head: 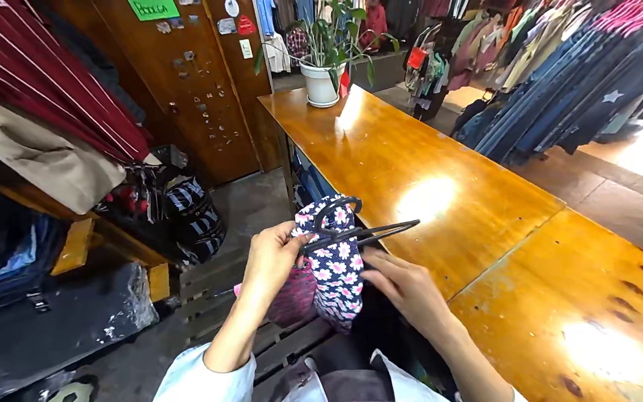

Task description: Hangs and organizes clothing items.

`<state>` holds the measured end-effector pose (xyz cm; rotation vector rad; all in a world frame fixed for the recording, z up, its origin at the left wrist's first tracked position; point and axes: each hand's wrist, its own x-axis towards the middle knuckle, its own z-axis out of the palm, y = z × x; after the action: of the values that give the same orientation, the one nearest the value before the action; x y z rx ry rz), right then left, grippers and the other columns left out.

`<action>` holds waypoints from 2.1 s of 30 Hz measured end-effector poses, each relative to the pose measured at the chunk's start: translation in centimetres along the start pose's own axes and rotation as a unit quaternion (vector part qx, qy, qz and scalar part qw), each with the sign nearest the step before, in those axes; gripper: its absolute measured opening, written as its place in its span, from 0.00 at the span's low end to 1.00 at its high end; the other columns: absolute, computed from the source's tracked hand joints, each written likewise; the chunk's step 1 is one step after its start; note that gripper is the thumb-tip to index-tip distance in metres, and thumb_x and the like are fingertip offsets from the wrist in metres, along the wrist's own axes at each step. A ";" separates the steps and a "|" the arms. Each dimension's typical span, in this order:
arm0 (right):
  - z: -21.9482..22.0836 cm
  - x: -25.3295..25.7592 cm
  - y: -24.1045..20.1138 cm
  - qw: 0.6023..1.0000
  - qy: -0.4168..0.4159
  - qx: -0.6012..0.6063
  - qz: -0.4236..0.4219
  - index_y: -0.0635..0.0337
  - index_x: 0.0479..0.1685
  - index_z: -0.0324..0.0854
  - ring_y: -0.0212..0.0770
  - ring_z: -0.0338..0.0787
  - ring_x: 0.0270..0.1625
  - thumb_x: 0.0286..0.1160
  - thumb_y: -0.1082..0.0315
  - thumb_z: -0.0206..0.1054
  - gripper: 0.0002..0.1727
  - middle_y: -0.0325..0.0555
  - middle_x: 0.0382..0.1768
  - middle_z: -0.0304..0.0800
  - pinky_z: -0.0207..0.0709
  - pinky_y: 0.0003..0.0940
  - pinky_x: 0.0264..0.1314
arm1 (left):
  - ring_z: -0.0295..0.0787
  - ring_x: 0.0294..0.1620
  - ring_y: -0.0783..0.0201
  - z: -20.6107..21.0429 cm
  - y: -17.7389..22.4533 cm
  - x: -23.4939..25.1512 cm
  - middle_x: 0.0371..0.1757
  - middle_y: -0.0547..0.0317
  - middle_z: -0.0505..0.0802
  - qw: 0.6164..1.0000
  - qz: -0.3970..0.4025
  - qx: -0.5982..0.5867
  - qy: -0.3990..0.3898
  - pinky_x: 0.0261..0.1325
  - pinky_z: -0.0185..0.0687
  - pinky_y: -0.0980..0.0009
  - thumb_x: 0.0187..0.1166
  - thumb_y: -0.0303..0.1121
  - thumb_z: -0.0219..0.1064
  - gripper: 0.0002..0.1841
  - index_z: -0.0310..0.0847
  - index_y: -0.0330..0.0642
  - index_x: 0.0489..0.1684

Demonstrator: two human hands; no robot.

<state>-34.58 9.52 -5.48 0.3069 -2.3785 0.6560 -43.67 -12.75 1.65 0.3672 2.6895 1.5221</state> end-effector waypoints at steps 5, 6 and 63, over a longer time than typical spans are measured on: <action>-1.4 4.3 -1.2 0.997 0.035 0.049 -0.046 0.63 0.54 0.87 0.48 0.91 0.54 0.72 0.59 0.75 0.18 0.51 0.50 0.92 0.83 0.45 0.59 | 0.71 0.09 0.75 -0.4 0.0 -0.3 0.15 0.63 0.86 0.999 0.003 -0.033 -0.032 0.14 0.64 0.79 0.84 0.26 0.65 0.07 0.90 0.38 0.39; -0.7 5.3 -1.4 0.996 0.014 0.062 -0.056 0.62 0.49 0.88 0.46 0.92 0.43 0.71 0.59 0.76 0.16 0.49 0.41 0.93 0.84 0.45 0.47 | 0.71 0.09 0.76 -0.4 0.1 -0.3 0.15 0.62 0.86 0.999 0.006 -0.041 -0.034 0.14 0.63 0.80 0.84 0.25 0.64 0.07 0.89 0.38 0.38; -5.3 17.9 -7.9 0.978 -0.123 0.161 -0.047 0.56 0.33 0.88 0.16 0.79 0.24 0.74 0.62 0.74 0.08 0.29 0.24 0.86 0.69 0.14 0.27 | 0.86 0.30 0.73 -9.0 -0.8 0.6 0.34 0.58 0.93 0.932 0.325 0.124 0.104 0.37 0.82 0.74 0.84 0.40 0.66 0.15 0.91 0.38 0.50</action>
<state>-42.58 4.72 12.47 0.6701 -2.4648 1.0093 -45.62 -20.58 5.68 1.2861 3.1232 1.3755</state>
